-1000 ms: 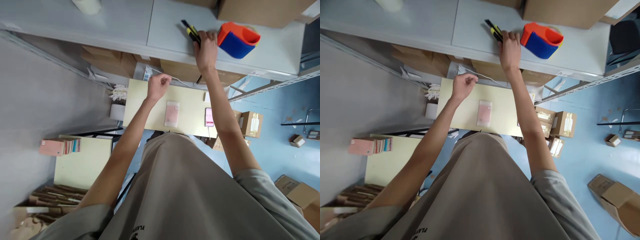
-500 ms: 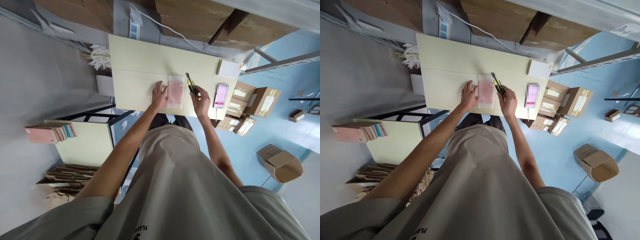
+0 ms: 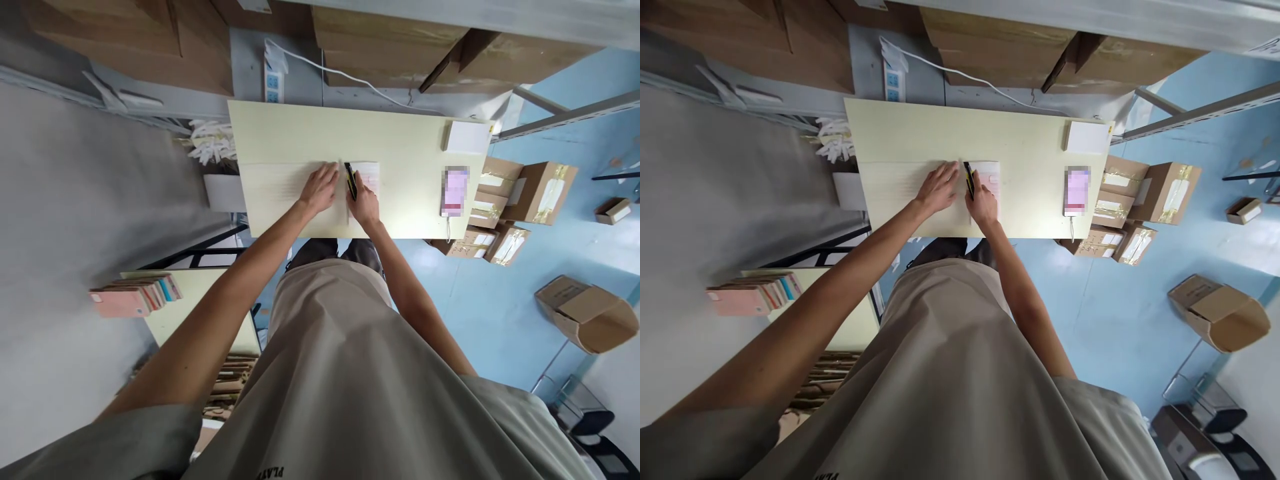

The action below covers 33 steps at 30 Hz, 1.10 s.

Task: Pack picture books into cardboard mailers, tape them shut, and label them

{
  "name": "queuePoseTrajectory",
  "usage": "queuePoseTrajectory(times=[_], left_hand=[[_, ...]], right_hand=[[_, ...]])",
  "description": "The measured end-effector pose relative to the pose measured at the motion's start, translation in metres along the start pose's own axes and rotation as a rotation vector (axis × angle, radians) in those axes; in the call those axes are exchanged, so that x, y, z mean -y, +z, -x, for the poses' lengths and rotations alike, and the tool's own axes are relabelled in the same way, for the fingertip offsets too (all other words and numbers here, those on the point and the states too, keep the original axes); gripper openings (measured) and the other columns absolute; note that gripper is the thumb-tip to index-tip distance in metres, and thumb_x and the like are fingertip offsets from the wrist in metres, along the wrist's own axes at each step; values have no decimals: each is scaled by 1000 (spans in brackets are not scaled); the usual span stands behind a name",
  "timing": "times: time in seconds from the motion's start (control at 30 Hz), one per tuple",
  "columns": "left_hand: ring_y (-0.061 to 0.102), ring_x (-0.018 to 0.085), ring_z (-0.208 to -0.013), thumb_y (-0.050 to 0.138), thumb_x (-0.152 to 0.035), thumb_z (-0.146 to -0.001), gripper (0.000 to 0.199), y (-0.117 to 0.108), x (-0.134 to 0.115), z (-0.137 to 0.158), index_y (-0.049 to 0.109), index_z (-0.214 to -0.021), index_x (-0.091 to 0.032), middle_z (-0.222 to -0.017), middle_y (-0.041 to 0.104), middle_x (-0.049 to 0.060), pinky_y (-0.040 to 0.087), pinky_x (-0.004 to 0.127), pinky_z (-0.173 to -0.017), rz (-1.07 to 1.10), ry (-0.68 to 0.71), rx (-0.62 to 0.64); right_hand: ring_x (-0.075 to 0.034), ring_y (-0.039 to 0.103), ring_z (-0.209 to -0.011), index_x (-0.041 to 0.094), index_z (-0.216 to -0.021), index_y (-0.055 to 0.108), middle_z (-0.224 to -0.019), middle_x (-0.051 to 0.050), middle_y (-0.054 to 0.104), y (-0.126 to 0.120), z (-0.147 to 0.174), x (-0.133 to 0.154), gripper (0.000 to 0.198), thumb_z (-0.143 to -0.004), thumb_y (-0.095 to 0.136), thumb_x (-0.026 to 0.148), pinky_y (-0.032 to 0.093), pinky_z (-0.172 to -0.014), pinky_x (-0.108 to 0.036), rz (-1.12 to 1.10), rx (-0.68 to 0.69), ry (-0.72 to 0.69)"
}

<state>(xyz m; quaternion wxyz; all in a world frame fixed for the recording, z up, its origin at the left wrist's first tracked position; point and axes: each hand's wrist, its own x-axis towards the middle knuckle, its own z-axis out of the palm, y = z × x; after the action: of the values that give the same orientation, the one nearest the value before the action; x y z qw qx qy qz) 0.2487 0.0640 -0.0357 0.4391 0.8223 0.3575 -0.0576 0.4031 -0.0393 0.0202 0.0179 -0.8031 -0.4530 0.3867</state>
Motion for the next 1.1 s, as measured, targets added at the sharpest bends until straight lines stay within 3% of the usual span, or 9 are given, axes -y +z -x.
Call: queuePoseTrajectory(times=[0.27, 0.53, 0.8, 1.1], left_hand=[[26, 45, -187, 69, -37, -101, 86, -1, 16, -3, 53, -179, -4, -195, 40, 24, 19, 64, -156, 16, 91, 32], [22, 43, -189, 61, -39, -108, 87, 2, 21, -4, 41, -187, -8, -199, 33, 20, 19, 64, -156, -126, 129, 70], [27, 44, -187, 62, -43, -108, 84, 16, 34, -11, 45, -184, -10, -197, 37, 21, 22, 68, -154, -73, 159, 11], [31, 45, -185, 65, -48, -108, 82, 19, 30, -14, 52, -180, -11, -194, 43, 23, 26, 69, -153, -40, 141, -32]], right_hand=[[-44, 78, -133, 9, -193, 26, -153, -30, 77, 8, -10, 24, 79, -117, 40, 25, 63, -117, -58, 46, 49, 32], [-41, 79, -138, 8, -194, 21, -158, -28, 75, 7, -11, 34, 77, -120, 39, 22, 62, -118, -51, 123, 67, 97], [-41, 78, -137, 10, -194, 23, -158, -27, 76, 6, -8, 32, 76, -120, 38, 21, 63, -117, -51, 150, 71, 81], [-39, 78, -137, 10, -194, 25, -158, -28, 76, 6, 0, 34, 75, -120, 39, 18, 63, -117, -50, 193, 92, 80]])
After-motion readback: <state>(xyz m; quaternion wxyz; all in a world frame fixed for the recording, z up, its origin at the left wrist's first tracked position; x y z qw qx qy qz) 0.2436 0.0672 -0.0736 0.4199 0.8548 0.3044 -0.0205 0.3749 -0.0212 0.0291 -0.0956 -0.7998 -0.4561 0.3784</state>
